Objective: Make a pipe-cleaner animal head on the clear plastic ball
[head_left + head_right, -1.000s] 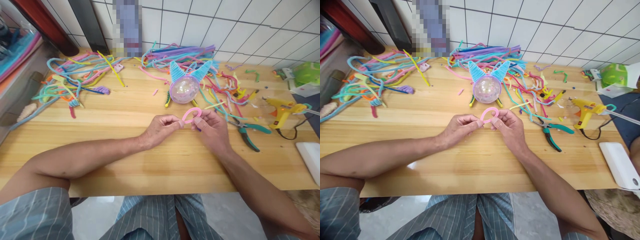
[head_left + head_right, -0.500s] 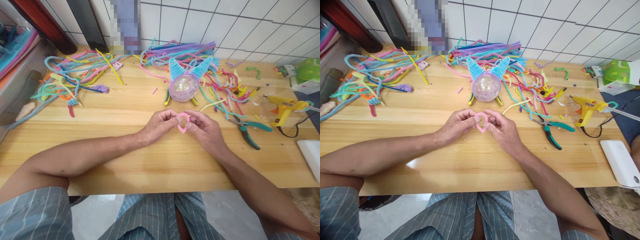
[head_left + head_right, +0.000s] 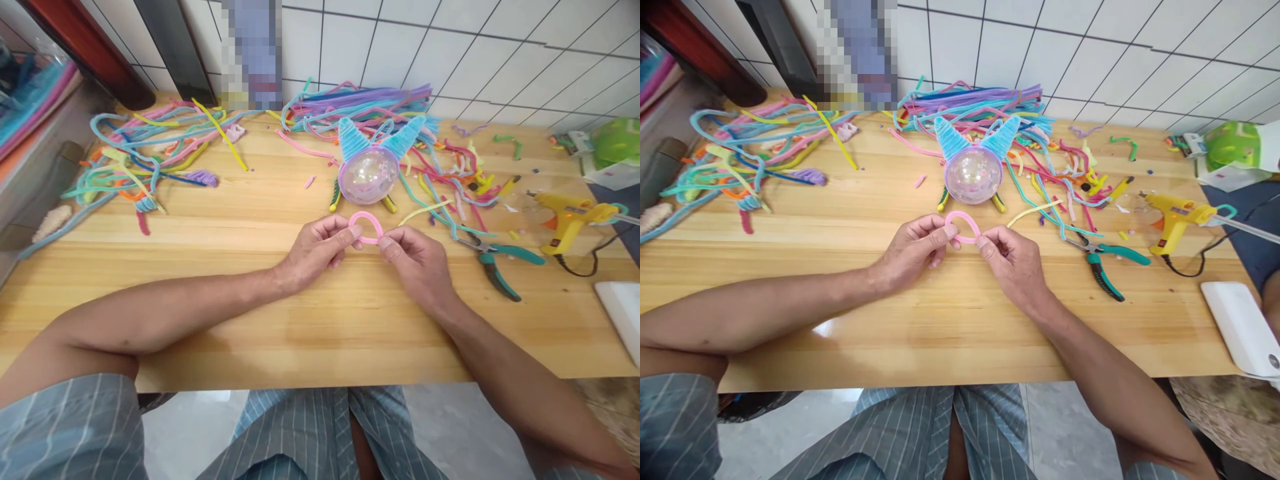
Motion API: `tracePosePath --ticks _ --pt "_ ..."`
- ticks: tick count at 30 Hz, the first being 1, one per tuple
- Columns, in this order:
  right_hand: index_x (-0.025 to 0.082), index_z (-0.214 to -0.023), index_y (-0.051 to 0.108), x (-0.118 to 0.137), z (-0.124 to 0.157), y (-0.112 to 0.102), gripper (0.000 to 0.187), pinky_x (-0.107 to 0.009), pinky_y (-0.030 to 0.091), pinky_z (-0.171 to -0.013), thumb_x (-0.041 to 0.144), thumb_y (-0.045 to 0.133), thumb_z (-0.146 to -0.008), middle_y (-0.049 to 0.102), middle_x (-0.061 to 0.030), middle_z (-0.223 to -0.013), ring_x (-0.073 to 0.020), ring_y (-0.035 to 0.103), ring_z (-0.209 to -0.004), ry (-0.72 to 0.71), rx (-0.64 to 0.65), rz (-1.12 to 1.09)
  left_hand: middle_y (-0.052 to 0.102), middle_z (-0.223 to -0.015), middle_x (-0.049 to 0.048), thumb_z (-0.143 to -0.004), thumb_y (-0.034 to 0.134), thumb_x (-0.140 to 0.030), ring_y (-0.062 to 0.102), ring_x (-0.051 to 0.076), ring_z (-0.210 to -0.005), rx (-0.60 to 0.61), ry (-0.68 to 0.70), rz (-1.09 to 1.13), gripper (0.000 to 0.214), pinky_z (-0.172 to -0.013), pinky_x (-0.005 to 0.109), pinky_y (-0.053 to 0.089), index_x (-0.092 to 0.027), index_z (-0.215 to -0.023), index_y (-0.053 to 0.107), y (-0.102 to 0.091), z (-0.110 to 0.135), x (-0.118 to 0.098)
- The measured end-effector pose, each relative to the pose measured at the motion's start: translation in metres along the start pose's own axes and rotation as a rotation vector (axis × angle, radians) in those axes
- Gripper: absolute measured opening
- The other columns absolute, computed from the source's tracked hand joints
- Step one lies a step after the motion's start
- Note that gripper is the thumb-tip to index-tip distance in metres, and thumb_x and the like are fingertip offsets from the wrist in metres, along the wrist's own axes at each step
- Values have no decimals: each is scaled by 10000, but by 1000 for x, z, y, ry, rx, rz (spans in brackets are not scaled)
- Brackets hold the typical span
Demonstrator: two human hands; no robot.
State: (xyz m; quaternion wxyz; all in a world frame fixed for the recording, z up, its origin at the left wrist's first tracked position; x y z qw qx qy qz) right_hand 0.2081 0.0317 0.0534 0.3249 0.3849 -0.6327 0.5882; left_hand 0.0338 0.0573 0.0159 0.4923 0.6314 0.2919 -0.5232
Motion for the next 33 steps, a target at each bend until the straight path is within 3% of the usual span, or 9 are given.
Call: tracePosePath --ticks 4,7,12,20,28,33 --pt "225 -775 643 -4 -4 2 251 -303 361 -618 413 671 -939 560 19 -671 -145 470 -641 56 88 -62 730 -1007 18 -968 795 -546 502 32 -540 -20 180 -86 460 -473 182 416 -217 -1280 719 -7 2 -12" --pt "226 -768 619 -5 -6 3 277 -304 358 -623 435 668 -943 562 13 -680 -147 468 -648 54 162 -65 728 -1048 38 -1023 739 -521 534 46 -597 31 307 -195 425 -530 183 464 -231 -1335 733 -6 4 -20" --pt "226 -782 599 -7 -8 0 294 -309 334 -622 458 629 -960 550 21 -687 -141 443 -641 33 206 -20 773 -1098 76 -1055 711 -462 609 82 -678 54 367 -324 412 -583 191 517 -225 -1392 731 -7 6 -19" --pt "222 -814 603 -3 -17 -6 272 -316 333 -642 445 587 -969 535 34 -698 -139 459 -652 -56 247 42 844 -1072 74 -1054 719 -428 603 61 -589 34 415 -357 340 -583 196 550 -212 -1309 778 -10 4 -19" --pt "215 -833 652 36 -21 -23 270 -301 355 -640 414 574 -998 631 11 -693 -148 538 -645 -166 304 160 842 -891 37 -928 872 -417 617 58 -561 -54 413 -229 302 -539 166 532 -198 -1112 776 -8 7 -37" --pt "222 -882 678 45 -20 -27 268 -294 342 -596 441 584 -1004 660 13 -675 -147 546 -584 -171 336 162 857 -939 51 -881 907 -454 657 72 -586 -92 382 -266 329 -529 183 537 -195 -1053 799 -9 19 -46"
Point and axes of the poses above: each hand's wrist, its own z-axis away from the middle knuckle, its own y-axis out of the palm, x = y × z, the point moved 8 cm from there along -z, towards the middle knuckle
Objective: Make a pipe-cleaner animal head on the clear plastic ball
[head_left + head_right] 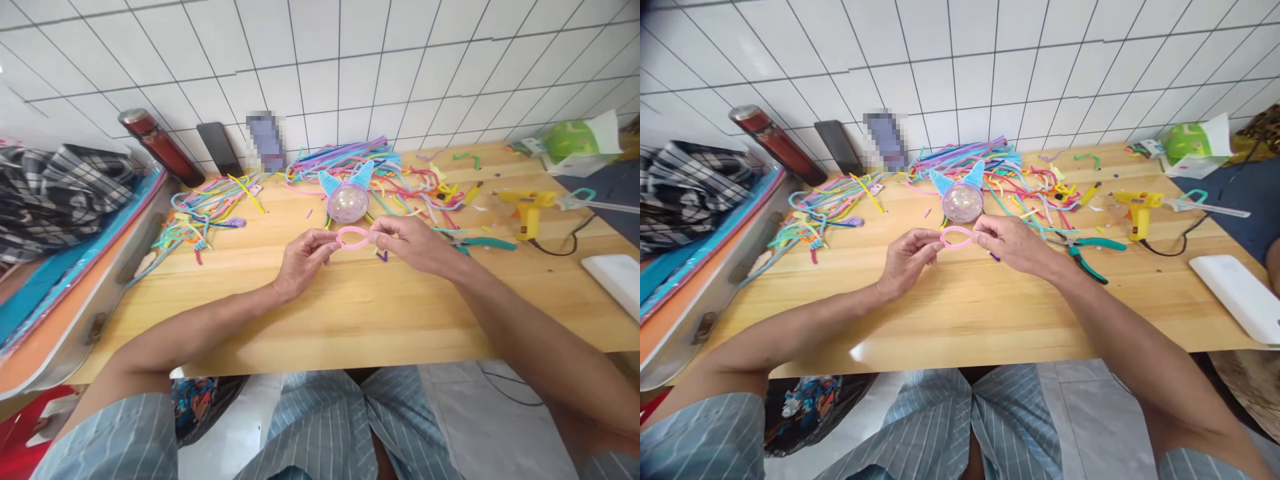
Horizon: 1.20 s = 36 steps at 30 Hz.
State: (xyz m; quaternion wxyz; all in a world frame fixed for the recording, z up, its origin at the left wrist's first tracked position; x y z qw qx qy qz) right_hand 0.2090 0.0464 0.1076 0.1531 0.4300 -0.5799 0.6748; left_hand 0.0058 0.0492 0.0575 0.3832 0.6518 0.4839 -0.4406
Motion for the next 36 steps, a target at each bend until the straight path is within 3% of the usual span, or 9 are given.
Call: tracePosePath --ticks 6,9,13,19,36 --pt "218 -834 659 -7 -1 10 324 -302 365 -653 484 580 -1001 642 10 -680 -152 542 -638 -80 0 -28 866 -1000 75 -855 914 -493 658 75 -583 -19 -32 -72 369 -550 211 568 -192 -1056 846 -4 7 6" --pt "216 -818 641 -15 1 14 333 -302 345 -649 490 583 -999 599 23 -664 -147 505 -642 -74 -11 -71 863 -953 73 -841 922 -497 657 75 -576 -19 -40 -86 371 -548 205 569 -180 -1020 854 -3 8 13" --pt "211 -852 660 -23 2 20 311 -299 327 -637 484 594 -986 551 42 -665 -139 470 -633 -66 13 -111 853 -866 54 -843 928 -481 647 69 -557 0 -39 -74 419 -548 186 563 -179 -1120 839 -2 9 21" --pt "209 -856 674 -27 -1 25 284 -302 344 -655 457 617 -981 572 28 -697 -146 491 -669 -70 2 -92 879 -978 93 -844 932 -455 750 124 -685 40 -45 -65 359 -561 205 591 -203 -1093 874 -2 13 24" --pt "216 -846 656 -33 0 33 337 -312 350 -654 524 625 -979 551 24 -720 -150 477 -680 -42 71 -135 871 -885 86 -809 963 -461 623 79 -522 71 -56 -50 279 -510 207 546 -231 -959 916 -4 10 20"
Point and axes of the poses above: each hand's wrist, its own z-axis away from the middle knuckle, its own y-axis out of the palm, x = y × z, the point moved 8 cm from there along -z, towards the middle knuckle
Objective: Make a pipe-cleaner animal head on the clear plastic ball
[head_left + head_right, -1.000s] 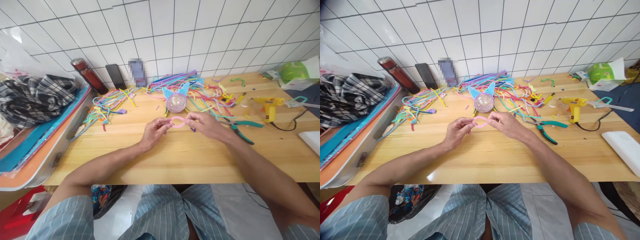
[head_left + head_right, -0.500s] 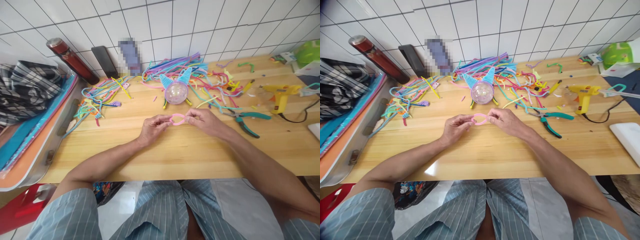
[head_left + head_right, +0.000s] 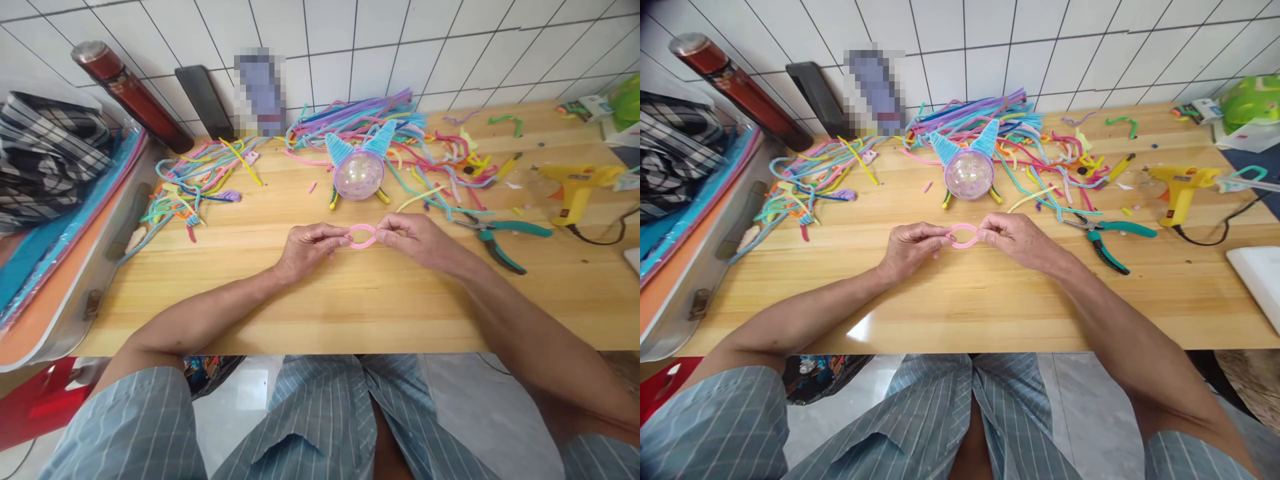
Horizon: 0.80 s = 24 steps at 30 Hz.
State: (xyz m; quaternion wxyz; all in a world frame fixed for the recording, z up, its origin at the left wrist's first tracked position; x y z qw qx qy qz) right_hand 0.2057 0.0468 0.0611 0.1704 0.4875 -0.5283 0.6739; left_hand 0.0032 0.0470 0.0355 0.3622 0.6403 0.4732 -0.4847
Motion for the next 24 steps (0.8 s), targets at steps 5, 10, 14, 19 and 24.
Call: tracePosePath --ticks 5,10,14,19,24 --pt "225 -839 650 0 1 -1 351 -313 343 -643 546 638 -980 550 23 -705 -152 473 -670 0 2 3 840 -775 63 -809 964 -459 582 71 -485 12 -1 -24 263 -482 201 504 -228 -921 913 0 0 -2" --pt "225 -828 651 2 2 0 347 -312 338 -645 533 645 -986 532 30 -677 -150 466 -661 0 4 3 845 -799 64 -801 965 -490 595 72 -497 10 -23 -21 298 -488 198 507 -223 -922 910 0 -1 -2" --pt "225 -825 650 2 2 0 324 -316 334 -651 505 638 -988 527 30 -675 -149 463 -665 -6 11 9 840 -790 54 -815 962 -471 604 66 -503 10 -20 9 280 -504 194 512 -226 -939 910 -1 -2 -2" --pt "228 -821 650 3 3 2 318 -318 327 -646 497 642 -991 511 34 -669 -148 451 -662 -9 22 7 856 -833 68 -789 972 -505 621 75 -512 19 -43 18 329 -506 210 526 -209 -914 904 -1 -2 1" --pt "233 -808 651 6 2 2 398 -316 325 -641 586 653 -992 509 32 -657 -149 448 -656 -23 36 1 855 -833 79 -786 974 -516 634 88 -526 34 -38 6 342 -509 222 533 -202 -898 900 -1 -1 1"
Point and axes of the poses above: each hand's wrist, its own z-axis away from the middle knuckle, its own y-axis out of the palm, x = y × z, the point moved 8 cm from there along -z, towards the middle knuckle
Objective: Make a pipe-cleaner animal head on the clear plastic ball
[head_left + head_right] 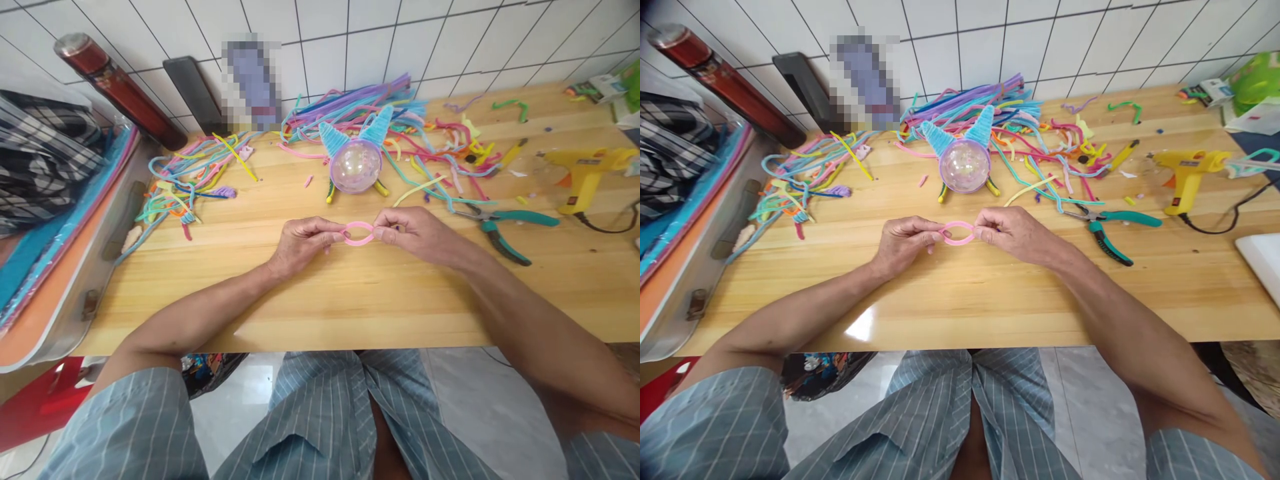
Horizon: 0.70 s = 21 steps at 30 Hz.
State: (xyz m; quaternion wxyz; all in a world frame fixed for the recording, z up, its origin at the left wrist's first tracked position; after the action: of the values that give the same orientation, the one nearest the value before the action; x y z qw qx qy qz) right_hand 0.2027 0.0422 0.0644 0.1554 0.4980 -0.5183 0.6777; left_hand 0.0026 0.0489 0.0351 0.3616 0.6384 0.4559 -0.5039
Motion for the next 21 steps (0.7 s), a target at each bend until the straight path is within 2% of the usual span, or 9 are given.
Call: tracePosePath --ticks 7,12,21 --pt "228 -834 685 0 0 0 408 -319 352 -655 612 662 -971 594 10 -704 -155 490 -669 -5 23 -6 854 -825 77 -787 976 -508 646 98 -546 27 -8 -31 333 -537 232 549 -202 -896 901 1 2 -3" --pt "234 -829 692 2 0 1 366 -322 349 -655 571 657 -968 581 19 -675 -152 474 -638 -17 42 -12 847 -799 67 -810 971 -456 658 94 -550 53 6 -24 272 -543 218 548 -208 -898 901 3 4 -7" --pt "233 -828 677 3 0 3 358 -335 355 -660 547 616 -990 581 13 -685 -164 486 -658 -37 62 22 844 -798 69 -816 968 -457 649 88 -553 54 16 -31 286 -558 214 545 -188 -883 895 3 4 -7"
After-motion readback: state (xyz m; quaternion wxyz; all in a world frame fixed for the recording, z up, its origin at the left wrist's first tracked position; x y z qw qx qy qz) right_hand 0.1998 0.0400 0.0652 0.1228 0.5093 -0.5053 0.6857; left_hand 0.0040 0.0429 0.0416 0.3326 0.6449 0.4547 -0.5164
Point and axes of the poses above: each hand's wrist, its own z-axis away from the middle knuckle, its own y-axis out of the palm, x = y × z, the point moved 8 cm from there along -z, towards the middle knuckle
